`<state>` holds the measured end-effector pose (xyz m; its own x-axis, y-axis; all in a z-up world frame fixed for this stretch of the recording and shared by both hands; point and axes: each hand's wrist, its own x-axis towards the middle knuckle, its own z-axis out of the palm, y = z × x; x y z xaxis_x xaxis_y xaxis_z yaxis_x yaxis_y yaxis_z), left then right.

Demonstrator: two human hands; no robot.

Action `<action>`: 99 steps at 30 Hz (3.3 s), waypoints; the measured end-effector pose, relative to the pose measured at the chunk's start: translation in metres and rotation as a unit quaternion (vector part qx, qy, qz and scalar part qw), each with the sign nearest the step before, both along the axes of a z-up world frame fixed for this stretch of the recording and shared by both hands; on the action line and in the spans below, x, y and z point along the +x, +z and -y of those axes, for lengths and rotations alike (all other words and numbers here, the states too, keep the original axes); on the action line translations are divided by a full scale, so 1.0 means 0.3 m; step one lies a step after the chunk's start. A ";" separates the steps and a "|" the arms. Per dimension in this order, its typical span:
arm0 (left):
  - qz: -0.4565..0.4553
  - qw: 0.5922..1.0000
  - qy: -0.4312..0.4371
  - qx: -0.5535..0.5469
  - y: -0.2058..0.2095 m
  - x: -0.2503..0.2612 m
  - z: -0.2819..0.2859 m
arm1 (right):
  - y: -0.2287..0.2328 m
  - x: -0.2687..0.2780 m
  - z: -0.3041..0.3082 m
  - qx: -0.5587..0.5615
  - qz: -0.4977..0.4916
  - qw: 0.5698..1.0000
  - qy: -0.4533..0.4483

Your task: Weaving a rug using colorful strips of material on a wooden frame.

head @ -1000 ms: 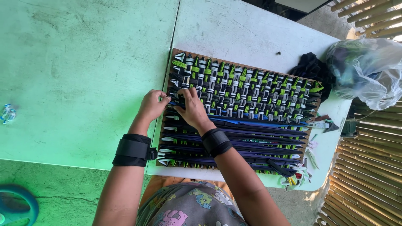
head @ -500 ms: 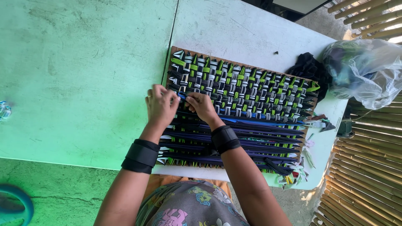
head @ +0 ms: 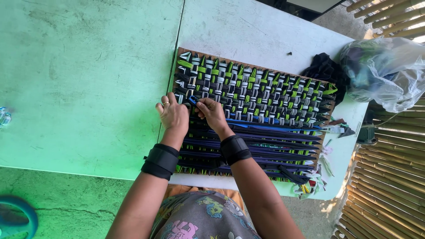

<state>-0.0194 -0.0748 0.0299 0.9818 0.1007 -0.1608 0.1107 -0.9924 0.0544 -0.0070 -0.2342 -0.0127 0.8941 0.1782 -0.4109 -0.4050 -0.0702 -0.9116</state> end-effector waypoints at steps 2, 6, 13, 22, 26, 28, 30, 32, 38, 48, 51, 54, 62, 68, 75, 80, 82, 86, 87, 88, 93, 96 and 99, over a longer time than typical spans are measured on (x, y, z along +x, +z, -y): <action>0.008 1.000 0.004 -0.003 -0.047 0.004 0.007 | 0.002 -0.008 -0.003 0.002 0.003 1.000 0.002; 0.017 0.999 0.024 -0.031 -0.074 0.014 0.013 | 0.029 -0.019 -0.025 -0.020 0.010 1.000 0.019; 0.037 0.975 0.085 -0.203 -0.022 -0.007 -0.021 | 0.095 -0.009 -0.070 -0.261 0.064 0.960 0.076; 0.056 0.915 0.061 -0.394 -0.110 -0.007 -0.116 | 0.081 0.007 -0.102 -0.422 0.223 0.851 0.218; 0.025 0.909 0.079 -0.410 -0.108 -0.014 -0.111 | -0.003 0.022 -0.108 -0.433 0.186 0.862 0.187; 0.047 0.918 0.048 -0.391 -0.059 -0.023 -0.113 | -0.048 0.025 -0.106 -0.400 0.165 0.889 0.149; -0.012 0.954 0.006 -0.301 0.028 -0.022 -0.111 | -0.125 0.029 -0.089 -0.360 0.125 0.915 0.129; -0.008 0.961 -0.022 -0.274 0.028 -0.027 -0.109 | -0.134 0.029 -0.085 -0.316 0.116 0.936 0.101; -0.062 0.979 -0.025 -0.193 0.078 -0.009 -0.117 | -0.065 0.028 -0.095 -0.298 0.061 0.948 0.091; -0.036 0.964 0.021 -0.263 -0.104 -0.013 -0.095 | -0.118 0.004 -0.041 -0.172 0.061 0.980 0.080; -0.034 0.963 0.041 -0.265 -0.037 0.000 -0.104 | -0.118 -0.005 -0.046 -0.205 0.064 0.973 0.085; 0.048 0.967 0.034 -0.247 0.027 0.006 -0.096 | -0.015 -0.005 -0.049 -0.274 0.152 0.944 0.106; 0.038 0.893 0.108 -0.436 -0.005 0.017 -0.142 | 0.195 0.016 -0.035 -0.235 0.149 0.961 0.004; 0.092 0.893 0.070 -0.435 -0.095 0.006 -0.161 | 0.136 0.022 -0.084 -0.350 0.208 0.911 0.067; -0.006 0.890 0.121 -0.440 -0.053 0.022 -0.147 | 0.146 0.014 -0.099 -0.364 0.144 0.918 0.058; 0.015 0.911 0.113 -0.397 -0.081 0.019 -0.124 | 0.045 -0.031 -0.093 -0.384 0.243 0.888 0.076; 0.050 0.920 0.094 -0.376 -0.102 0.010 -0.113 | 0.033 -0.039 -0.108 -0.409 0.272 0.868 0.071; 0.087 0.923 0.074 -0.367 -0.101 0.005 -0.114 | 0.064 -0.027 -0.137 -0.397 0.172 0.902 0.022; 0.085 0.918 0.075 -0.380 -0.096 0.006 -0.116 | 0.069 -0.020 -0.138 -0.385 0.154 0.910 0.012; 0.085 0.918 0.075 -0.380 -0.087 0.008 -0.124 | 0.055 -0.017 -0.121 -0.385 0.155 0.910 0.012; 0.064 0.715 0.275 -0.639 -0.178 0.030 -0.241 | 0.014 -0.008 -0.057 -0.381 0.143 0.912 0.049; 0.080 0.739 0.207 -0.637 -0.180 0.033 -0.257 | 0.152 0.030 -0.073 -0.387 0.148 0.906 0.086; 0.068 0.772 0.198 -0.600 -0.036 0.040 -0.230 | 0.171 0.063 -0.095 -0.279 0.213 0.926 0.141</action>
<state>-0.0074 -0.0058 0.0190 0.9279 0.2571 -0.2699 0.3051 -0.1080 0.9462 0.0119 -0.2057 0.0385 0.9465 0.2949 -0.1307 0.0883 -0.6266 -0.7743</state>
